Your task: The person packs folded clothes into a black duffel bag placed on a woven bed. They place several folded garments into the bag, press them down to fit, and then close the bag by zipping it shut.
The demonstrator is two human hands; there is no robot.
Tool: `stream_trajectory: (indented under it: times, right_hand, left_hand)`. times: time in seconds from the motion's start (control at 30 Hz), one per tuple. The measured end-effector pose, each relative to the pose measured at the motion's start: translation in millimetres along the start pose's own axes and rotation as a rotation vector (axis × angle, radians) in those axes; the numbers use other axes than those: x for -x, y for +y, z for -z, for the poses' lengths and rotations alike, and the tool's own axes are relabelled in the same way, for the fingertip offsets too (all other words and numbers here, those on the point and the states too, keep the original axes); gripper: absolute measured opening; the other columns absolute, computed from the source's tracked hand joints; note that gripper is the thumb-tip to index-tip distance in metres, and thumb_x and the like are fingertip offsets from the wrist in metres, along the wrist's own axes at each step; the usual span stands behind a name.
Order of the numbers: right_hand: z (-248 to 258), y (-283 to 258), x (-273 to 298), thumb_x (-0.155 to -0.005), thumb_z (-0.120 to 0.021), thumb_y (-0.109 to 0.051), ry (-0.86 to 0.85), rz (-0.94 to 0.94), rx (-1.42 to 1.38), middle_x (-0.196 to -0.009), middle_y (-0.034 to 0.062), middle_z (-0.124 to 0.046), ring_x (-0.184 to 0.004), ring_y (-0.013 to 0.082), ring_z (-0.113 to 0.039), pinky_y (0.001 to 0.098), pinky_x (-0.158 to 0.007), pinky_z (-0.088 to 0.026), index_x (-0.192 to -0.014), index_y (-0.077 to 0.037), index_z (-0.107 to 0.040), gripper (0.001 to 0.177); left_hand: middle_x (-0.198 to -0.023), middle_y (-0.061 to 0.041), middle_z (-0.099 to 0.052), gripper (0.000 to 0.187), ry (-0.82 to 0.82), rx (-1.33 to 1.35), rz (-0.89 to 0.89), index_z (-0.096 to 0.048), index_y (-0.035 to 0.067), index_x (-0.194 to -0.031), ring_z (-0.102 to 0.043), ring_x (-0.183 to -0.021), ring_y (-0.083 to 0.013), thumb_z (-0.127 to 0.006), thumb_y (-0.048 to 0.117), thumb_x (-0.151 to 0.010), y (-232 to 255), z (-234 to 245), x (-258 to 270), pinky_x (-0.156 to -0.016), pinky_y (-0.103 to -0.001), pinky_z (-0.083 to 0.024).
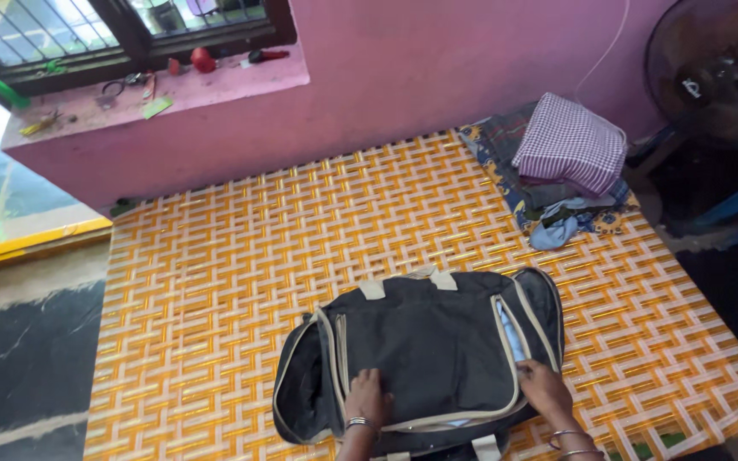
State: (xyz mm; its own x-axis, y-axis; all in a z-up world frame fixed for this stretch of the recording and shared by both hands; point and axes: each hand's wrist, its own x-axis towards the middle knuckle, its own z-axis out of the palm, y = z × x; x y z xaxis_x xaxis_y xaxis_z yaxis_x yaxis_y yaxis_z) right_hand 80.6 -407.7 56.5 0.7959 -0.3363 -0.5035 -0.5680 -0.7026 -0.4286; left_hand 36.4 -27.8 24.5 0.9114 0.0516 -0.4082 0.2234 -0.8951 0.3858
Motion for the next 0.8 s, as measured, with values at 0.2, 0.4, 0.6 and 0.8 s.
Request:
stream_trajectory:
  times: [0.2,0.4,0.6,0.8]
  right_hand:
    - [-4.8,-14.6,-5.7,-0.091,-0.065,-0.024,0.270,0.243,0.074,-0.105,0.0144,-0.075,-0.097,0.0349,-0.072,0.0439,-0.085,-0.058,-0.113,-0.016,-0.076,0.026]
    - [8.9,-45.1,-39.5,-0.088,-0.063,-0.018,0.422,0.562,0.165,-0.105,0.0118,-0.069,-0.102,0.0345,-0.065,0.0442,-0.089,-0.055,-0.108,-0.014,-0.076,0.024]
    - [25.6,-97.7,-70.1,-0.086,-0.064,-0.018,0.399,0.703,0.403,-0.107,0.0092,-0.065,-0.105,0.0308,-0.063,0.0451,-0.081,-0.056,-0.103,-0.013,-0.073,0.021]
    - [18.2,-101.5,-102.3,-0.081,-0.062,-0.011,0.540,0.940,0.700,-0.093,0.0088,-0.064,-0.094,0.0275,-0.066,0.0389,-0.075,-0.058,-0.084,-0.011,-0.067,0.005]
  left_hand:
    - [-0.166,-0.007,-0.014,0.095,-0.327,-0.092,0.009,-0.032,0.033,-0.153,-0.022,-0.152,-0.0354,-0.090,0.034,-0.078,89.9,27.0,4.6,-0.109,-0.051,-0.045]
    - [-0.170,-0.009,-0.023,0.089,-0.132,-0.115,-0.020,-0.040,0.029,-0.154,-0.033,-0.151,-0.0350,-0.085,0.045,-0.079,94.5,-13.6,-21.5,-0.113,-0.053,-0.045]
    - [-0.172,-0.005,0.000,0.112,-0.207,-0.123,-0.006,-0.017,0.035,-0.162,-0.005,-0.157,-0.0357,-0.090,0.041,-0.077,160.9,-10.3,-40.1,-0.115,-0.070,-0.030]
    - [-0.173,-0.005,0.001,0.116,-0.238,-0.113,0.070,-0.019,0.037,-0.161,-0.003,-0.157,-0.0382,-0.094,0.038,-0.073,173.5,-13.6,-43.2,-0.112,-0.071,-0.032]
